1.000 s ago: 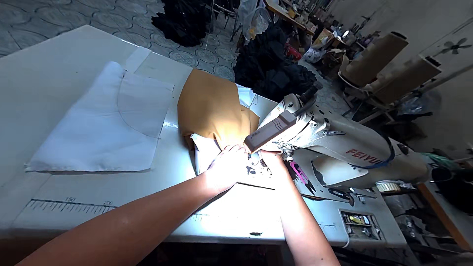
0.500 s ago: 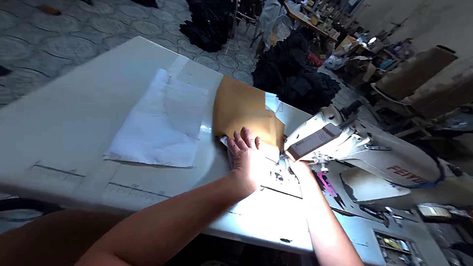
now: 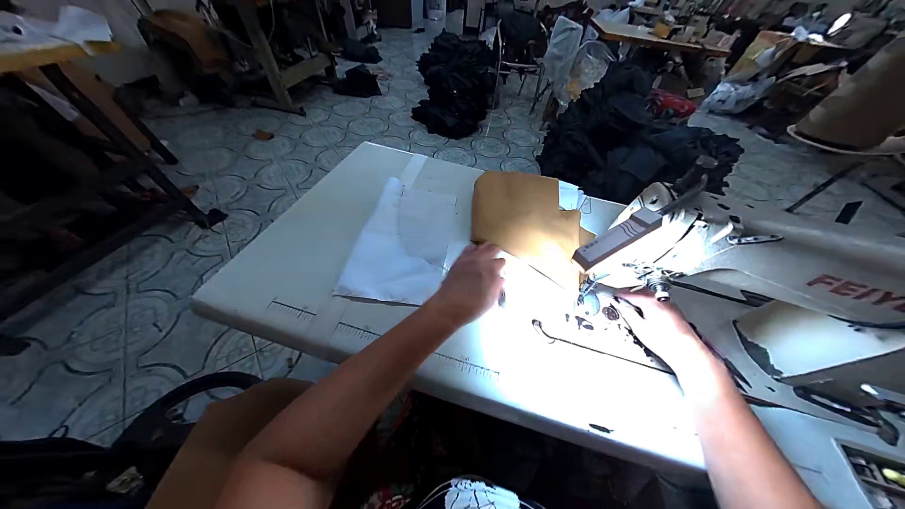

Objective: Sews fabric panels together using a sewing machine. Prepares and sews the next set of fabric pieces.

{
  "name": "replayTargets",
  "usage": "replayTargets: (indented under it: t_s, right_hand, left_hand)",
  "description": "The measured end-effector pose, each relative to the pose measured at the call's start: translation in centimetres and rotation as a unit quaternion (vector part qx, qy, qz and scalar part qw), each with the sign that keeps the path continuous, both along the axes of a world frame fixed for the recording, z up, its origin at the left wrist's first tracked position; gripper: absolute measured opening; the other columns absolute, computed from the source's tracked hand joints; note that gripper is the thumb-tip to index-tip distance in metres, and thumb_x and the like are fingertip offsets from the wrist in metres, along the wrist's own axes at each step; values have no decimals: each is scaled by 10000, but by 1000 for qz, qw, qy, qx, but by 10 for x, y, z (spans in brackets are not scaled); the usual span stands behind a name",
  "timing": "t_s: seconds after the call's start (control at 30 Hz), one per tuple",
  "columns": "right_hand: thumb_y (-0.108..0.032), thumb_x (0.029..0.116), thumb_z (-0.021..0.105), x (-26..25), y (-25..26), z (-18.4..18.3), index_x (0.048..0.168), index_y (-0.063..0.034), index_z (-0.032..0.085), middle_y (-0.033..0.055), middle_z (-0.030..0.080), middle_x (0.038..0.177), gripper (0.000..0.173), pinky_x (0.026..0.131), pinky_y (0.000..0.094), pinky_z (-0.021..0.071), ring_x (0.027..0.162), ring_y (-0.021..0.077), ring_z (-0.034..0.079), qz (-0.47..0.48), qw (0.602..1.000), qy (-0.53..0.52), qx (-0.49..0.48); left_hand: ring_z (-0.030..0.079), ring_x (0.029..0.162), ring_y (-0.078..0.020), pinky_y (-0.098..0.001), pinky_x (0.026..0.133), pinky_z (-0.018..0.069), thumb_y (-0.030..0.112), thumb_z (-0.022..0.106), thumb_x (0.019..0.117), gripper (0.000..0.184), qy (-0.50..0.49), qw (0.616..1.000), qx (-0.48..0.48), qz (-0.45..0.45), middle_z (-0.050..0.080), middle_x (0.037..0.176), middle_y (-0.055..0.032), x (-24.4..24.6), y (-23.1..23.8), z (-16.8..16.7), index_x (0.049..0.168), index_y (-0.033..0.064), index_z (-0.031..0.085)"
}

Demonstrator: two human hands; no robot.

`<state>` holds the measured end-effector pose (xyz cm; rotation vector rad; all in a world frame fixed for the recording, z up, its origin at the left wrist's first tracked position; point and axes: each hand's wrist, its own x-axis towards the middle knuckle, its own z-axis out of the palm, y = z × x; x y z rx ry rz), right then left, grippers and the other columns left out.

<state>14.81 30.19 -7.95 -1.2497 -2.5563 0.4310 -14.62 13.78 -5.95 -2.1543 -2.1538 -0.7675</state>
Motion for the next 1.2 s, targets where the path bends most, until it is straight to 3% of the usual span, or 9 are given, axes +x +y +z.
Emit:
replayTargets:
  t_s: [0.07, 0.2, 0.33, 0.47, 0.6, 0.7, 0.83, 0.97, 1.2]
  right_hand:
    - [-77, 1014, 578, 23, -33, 2, 1239, 26, 709, 315, 598, 1350, 280, 1115, 619, 391, 1297, 480, 548, 28, 998, 45, 31]
    - [-83, 897, 599, 28, -109, -28, 1022, 82, 756, 258, 732, 1093, 260, 959, 556, 527, 1079, 410, 698, 106, 969, 176, 136]
    - [-359, 1058, 494, -47, -145, -27, 1446, -134, 597, 168, 562, 1483, 460, 1092, 506, 465, 1341, 320, 573, 219, 968, 107, 58]
    - [-442, 1102, 374, -127, -103, -26, 1595, -103, 368, 211, 391, 1605, 598, 1162, 574, 341, 1450, 376, 426, 128, 989, 12, -77]
    - [-360, 1093, 415, -141, -106, -26, 1544, -43, 441, 255, 466, 1533, 552, 1198, 615, 250, 1456, 418, 394, 24, 997, 65, -16]
    - [-245, 1072, 469, -129, -172, -15, 1443, -5, 554, 229, 513, 1510, 450, 1112, 528, 435, 1355, 377, 546, 116, 980, 160, 30]
    - [-312, 997, 609, -129, -247, -63, 1401, -25, 613, 204, 563, 1479, 496, 1171, 571, 369, 1406, 386, 506, 237, 949, 153, 140]
    - [-275, 962, 655, -112, -265, -82, 1344, -45, 664, 176, 582, 1467, 447, 1169, 521, 393, 1396, 356, 523, 273, 926, 180, 187]
    - [-168, 1010, 613, -70, -265, -71, 1321, -81, 692, 169, 633, 1403, 333, 1210, 537, 329, 1411, 368, 500, 298, 918, 235, 118]
  left_hand:
    - [412, 1466, -387, -571, 1211, 287, 256, 634, 1021, 458, 1, 994, -91, 63, 481, 1535, -235, -29, -38, 3, 1387, -18, 602]
    - [277, 1522, -455, -684, 1187, 218, 398, 570, 1045, 628, -24, 978, -184, 97, 351, 1618, -254, -72, -86, -23, 1538, 31, 443]
    - [331, 1492, -474, -703, 1170, 223, 341, 556, 1049, 540, -37, 988, -125, 78, 429, 1570, -256, -54, -98, -39, 1482, 20, 522]
    - [386, 1458, -487, -680, 1169, 265, 419, 530, 1039, 577, -7, 991, -114, 76, 456, 1548, -266, -14, -105, -40, 1449, 13, 558]
    - [642, 1207, -446, -624, 1031, 472, 393, 490, 1054, 492, -7, 997, -67, 38, 701, 1240, -239, 18, -127, -22, 1183, -13, 736]
    - [716, 867, -414, -617, 799, 535, 236, 495, 1067, 399, -29, 997, -39, 58, 726, 871, -238, 7, -116, 5, 974, -54, 752]
    - [683, 1084, -442, -624, 970, 500, 117, 488, 1071, 304, -11, 993, -89, 80, 717, 1093, -277, -36, -46, 10, 1150, -63, 719]
    - [428, 1433, -470, -612, 1184, 319, 147, 501, 1080, 427, 20, 989, -144, 33, 462, 1515, -312, -83, 17, -19, 1437, -87, 509]
    - [509, 1211, -641, -765, 1010, 370, 155, 472, 1087, 354, 82, 995, -46, -39, 563, 1232, -433, -97, 22, -43, 1231, -154, 570]
